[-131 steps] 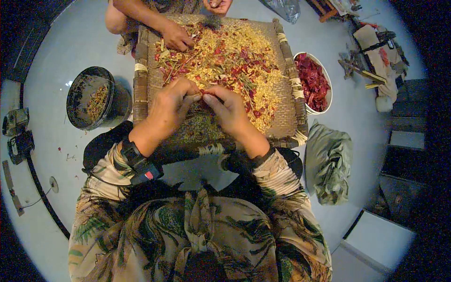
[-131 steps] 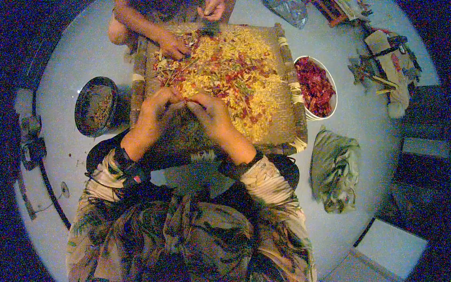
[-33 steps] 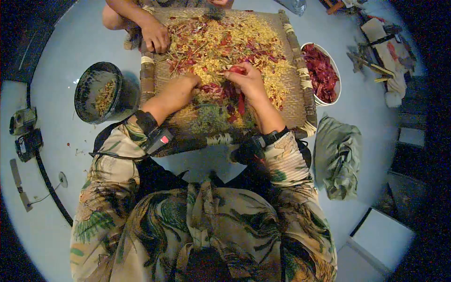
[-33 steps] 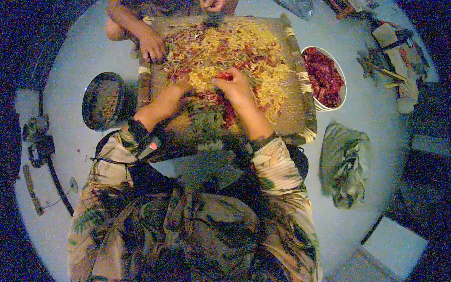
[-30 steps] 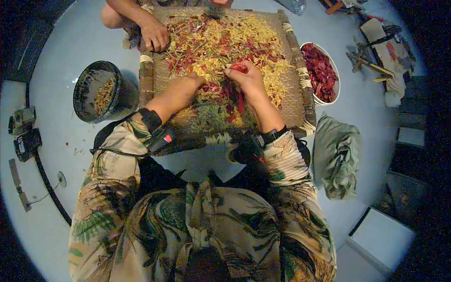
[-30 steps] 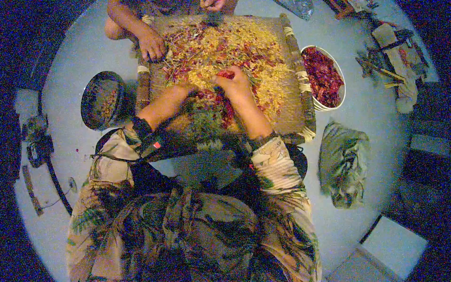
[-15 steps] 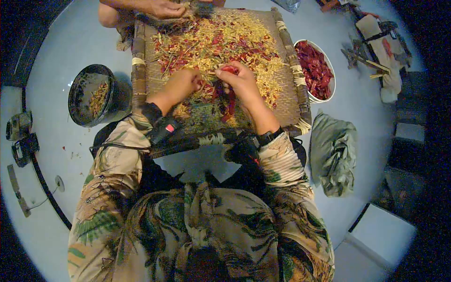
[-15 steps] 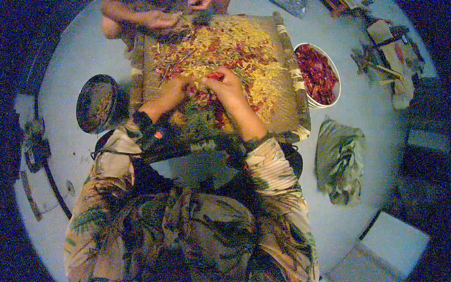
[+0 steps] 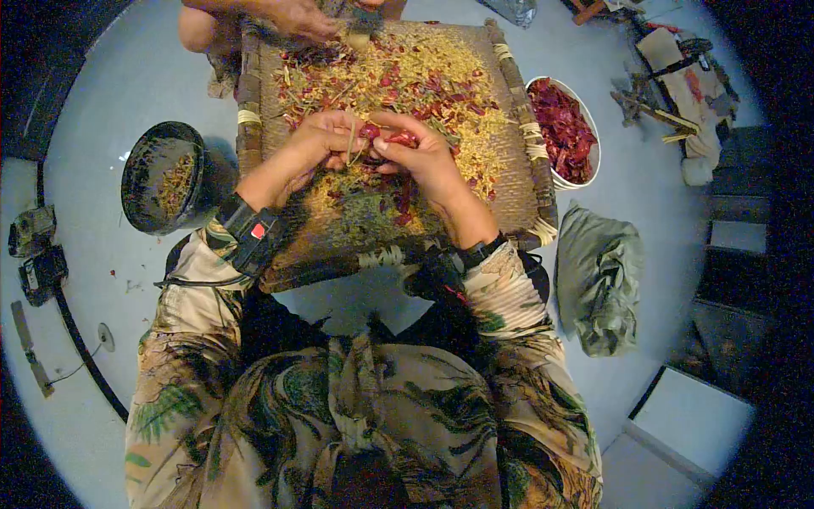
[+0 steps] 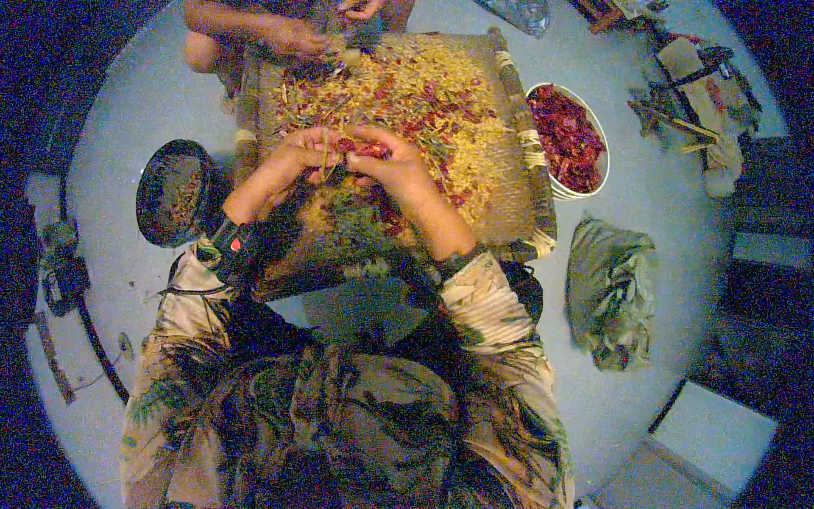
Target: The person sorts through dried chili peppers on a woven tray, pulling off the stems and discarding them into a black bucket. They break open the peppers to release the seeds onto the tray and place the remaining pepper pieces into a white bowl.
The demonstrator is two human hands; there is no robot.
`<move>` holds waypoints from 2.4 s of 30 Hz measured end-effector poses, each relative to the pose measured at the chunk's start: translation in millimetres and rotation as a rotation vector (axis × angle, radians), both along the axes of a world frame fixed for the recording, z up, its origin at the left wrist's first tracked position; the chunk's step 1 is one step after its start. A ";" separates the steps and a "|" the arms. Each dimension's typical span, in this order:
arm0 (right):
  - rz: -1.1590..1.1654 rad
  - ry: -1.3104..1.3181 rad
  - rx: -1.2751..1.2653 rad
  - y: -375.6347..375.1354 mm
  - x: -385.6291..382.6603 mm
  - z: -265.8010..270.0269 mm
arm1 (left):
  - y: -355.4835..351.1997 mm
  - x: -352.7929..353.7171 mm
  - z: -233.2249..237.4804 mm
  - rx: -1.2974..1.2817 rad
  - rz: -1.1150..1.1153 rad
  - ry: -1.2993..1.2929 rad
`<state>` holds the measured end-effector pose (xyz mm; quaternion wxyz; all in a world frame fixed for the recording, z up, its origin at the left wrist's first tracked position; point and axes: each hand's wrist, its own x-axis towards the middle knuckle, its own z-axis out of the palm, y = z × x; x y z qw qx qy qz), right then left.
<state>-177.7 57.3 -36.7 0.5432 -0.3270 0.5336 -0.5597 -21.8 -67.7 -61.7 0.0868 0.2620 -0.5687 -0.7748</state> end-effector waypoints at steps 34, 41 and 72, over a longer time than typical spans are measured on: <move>0.015 0.256 -0.111 2.5 -1.5 -6.5 | 39.4 -4.4 31.1 -1.162 0.325 0.102; 0.050 0.358 -0.086 4.8 -4.1 -3.6 | 27.2 2.1 26.5 -0.279 0.197 0.160; 0.259 0.651 -0.081 23.3 -56.8 -22.3 | -4.6 26.4 42.8 0.474 0.332 0.437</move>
